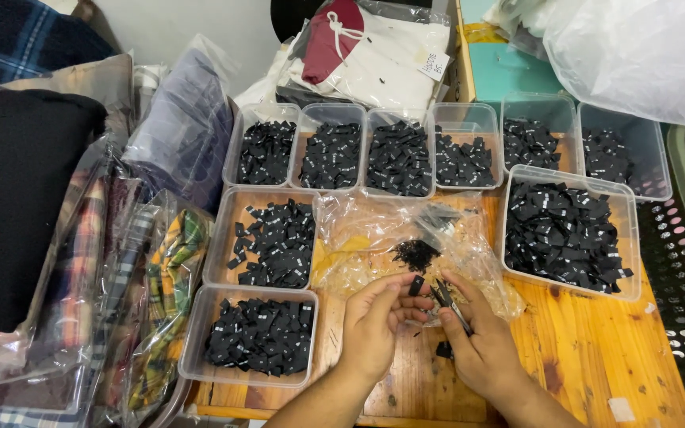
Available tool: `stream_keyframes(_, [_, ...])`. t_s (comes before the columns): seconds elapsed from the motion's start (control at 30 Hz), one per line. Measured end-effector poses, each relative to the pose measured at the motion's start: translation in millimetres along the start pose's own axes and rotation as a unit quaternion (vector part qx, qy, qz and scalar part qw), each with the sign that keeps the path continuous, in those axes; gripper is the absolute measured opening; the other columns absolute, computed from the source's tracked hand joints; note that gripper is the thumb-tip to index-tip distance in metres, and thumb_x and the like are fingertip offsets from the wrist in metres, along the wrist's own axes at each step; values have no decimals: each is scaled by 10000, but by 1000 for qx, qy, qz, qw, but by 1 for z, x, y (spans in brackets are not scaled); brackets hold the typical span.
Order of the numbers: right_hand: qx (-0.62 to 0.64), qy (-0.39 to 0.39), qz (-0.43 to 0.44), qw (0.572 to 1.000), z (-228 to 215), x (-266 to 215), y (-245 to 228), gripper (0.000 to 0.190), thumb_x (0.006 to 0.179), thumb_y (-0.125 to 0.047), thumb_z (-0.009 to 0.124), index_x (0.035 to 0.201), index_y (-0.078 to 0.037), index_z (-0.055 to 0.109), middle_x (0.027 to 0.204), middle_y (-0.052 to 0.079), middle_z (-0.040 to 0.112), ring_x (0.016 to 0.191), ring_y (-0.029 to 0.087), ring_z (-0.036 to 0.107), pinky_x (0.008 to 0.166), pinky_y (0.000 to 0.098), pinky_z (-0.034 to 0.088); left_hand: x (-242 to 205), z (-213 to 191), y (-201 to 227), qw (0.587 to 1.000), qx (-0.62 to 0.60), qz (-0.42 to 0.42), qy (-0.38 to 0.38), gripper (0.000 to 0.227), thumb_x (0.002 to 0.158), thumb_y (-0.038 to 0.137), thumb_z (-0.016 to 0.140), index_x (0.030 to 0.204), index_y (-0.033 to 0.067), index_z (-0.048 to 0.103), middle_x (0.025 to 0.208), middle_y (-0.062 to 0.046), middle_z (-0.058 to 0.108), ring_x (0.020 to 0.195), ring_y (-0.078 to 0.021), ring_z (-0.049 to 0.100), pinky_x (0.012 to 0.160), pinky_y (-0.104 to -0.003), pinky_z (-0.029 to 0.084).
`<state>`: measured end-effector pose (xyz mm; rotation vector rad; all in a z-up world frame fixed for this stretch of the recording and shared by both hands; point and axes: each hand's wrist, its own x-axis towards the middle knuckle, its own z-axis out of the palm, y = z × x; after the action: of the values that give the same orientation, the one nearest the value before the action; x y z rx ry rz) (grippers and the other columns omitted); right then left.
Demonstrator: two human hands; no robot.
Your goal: Assembling small black plastic clips by inserting metal pins into the plastic bases using hands and a small tool.
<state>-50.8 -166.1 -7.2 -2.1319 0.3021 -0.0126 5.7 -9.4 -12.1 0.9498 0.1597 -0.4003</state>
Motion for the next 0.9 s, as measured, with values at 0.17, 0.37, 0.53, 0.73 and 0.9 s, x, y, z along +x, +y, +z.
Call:
stream_keyframes(0.17, [6, -1, -3, 1000, 0, 0, -3, 535, 957, -341, 541, 1482, -241, 504, 519, -16, 477, 477, 128, 429, 547, 299, 394, 0, 1, 1, 1000, -3, -3, 4, 362, 1020, 68, 461, 1223, -138, 680, 1015, -320, 760, 795, -324, 742, 674, -352, 630])
stream_keyframes(0.37, [16, 2, 18, 1000, 1, -1, -1, 501, 953, -337, 542, 1442, -231, 506, 501, -6, 503, 464, 144, 425, 536, 314, 367, -1, 1, 2, 1000, 1, -3, 4, 364, 1014, 84, 474, 1220, -135, 679, 1019, -324, 760, 808, -332, 750, 677, -346, 626])
stream_keyframes(0.53, [79, 25, -34, 996, 2, -4, 8, 485, 951, -295, 568, 1419, -170, 536, 516, -18, 504, 477, 112, 396, 532, 276, 363, -1, 2, 5, 1000, 15, -1, 0, 351, 1013, 77, 494, 1238, -119, 680, 1058, -311, 767, 826, -324, 754, 695, -337, 625])
stream_keyframes(0.73, [119, 38, -84, 989, 3, -5, 21, 478, 949, -263, 549, 1403, -115, 545, 618, 12, 630, 506, 106, 486, 527, 250, 402, -2, 3, 6, 1000, 9, 8, -5, 350, 1013, 86, 506, 1241, -119, 674, 1069, -309, 766, 841, -325, 764, 689, -322, 621])
stream_keyframes(0.9, [188, 55, -53, 979, 10, -4, 43, 466, 929, -118, 569, 1391, -61, 550, 1160, 163, 775, 1007, 192, 748, 904, 281, 544, 7, 0, -19, 997, 65, 34, 10, 216, 949, 21, 658, 1148, -58, 686, 1003, -225, 779, 793, -241, 768, 643, -307, 650])
